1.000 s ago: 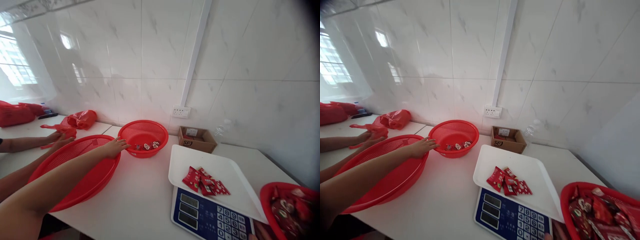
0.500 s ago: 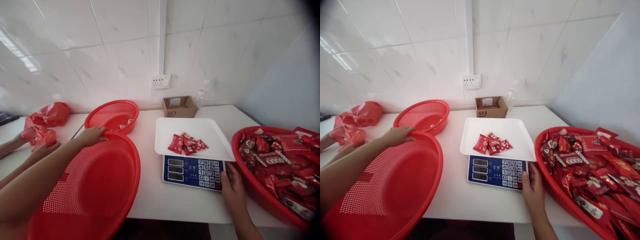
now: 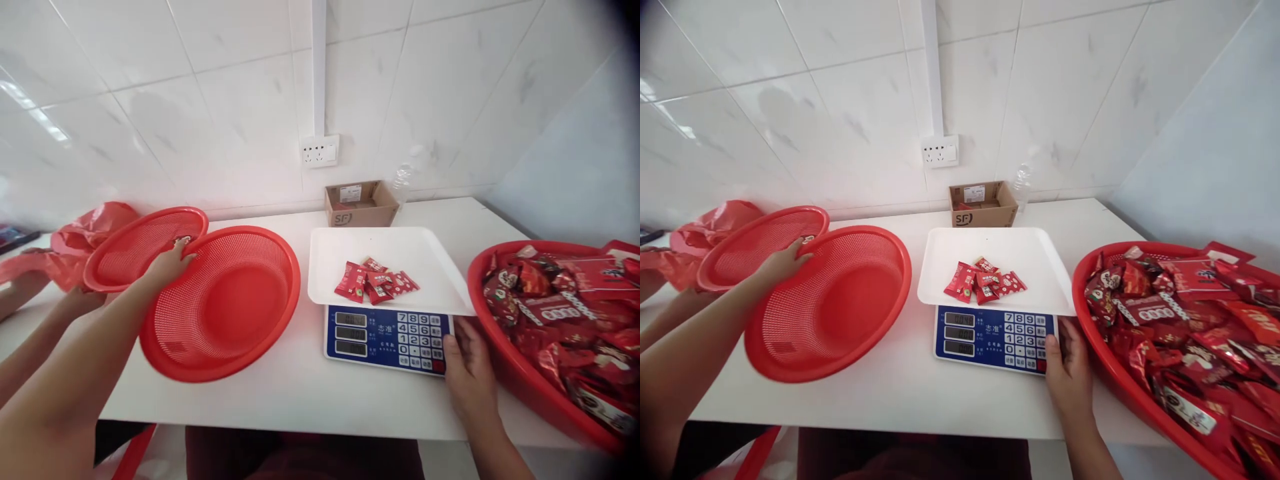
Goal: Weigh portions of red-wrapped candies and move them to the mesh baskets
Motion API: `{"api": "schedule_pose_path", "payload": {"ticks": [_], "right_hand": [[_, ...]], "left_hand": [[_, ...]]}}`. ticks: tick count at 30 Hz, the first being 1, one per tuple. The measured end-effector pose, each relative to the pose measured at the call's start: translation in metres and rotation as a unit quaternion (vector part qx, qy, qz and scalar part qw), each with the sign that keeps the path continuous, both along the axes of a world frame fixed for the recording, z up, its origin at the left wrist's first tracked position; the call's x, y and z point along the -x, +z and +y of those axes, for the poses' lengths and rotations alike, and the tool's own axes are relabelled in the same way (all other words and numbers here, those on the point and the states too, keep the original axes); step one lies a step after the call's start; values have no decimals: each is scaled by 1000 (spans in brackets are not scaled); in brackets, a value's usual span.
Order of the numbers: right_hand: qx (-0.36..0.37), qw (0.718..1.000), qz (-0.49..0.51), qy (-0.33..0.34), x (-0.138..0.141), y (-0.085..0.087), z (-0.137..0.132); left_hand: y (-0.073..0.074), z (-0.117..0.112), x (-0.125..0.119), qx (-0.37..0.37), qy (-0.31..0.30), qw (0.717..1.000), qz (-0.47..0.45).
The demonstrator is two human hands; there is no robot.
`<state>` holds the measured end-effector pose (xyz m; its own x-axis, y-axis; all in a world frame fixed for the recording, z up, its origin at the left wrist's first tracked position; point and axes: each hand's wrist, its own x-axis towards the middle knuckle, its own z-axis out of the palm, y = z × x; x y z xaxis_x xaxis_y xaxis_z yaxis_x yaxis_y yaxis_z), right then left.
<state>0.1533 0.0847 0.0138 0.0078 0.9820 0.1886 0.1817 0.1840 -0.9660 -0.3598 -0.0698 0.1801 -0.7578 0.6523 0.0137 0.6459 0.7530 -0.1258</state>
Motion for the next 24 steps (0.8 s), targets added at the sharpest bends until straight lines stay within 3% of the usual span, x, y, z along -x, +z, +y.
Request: {"api": "schedule_pose_path", "payload": {"ticks": [5,9,10,12,15,17,20,24], "right_hand": [[11,1000,11,2,0,-1,1],[30,999,32,1,1,-3,2],[33,999,34,3,1,-3,2],[37,999,35,5,0,-4,2],[43,999,29,5,-2,-7,3],[46,999,24,3,-3,-8,4],[50,998,23,9,-4,-10,5],[56,998,18,13,-5,-11,7]], "left_hand": [[-1,22,-11,-36,2,999,-16],[-2,37,-43,-50,8,999,-12],[-4,41,-56,-55,-17,998,-16],[-7,49,-91,-72,-128,988,-49],[-12,64,-155,-103,-286,943,-135],[-14,77,-197,-118,-354,909,-184],[-18,100,-245,-114,-426,863,-246],[-28,130,-273,-77,-455,857,-228]]}}
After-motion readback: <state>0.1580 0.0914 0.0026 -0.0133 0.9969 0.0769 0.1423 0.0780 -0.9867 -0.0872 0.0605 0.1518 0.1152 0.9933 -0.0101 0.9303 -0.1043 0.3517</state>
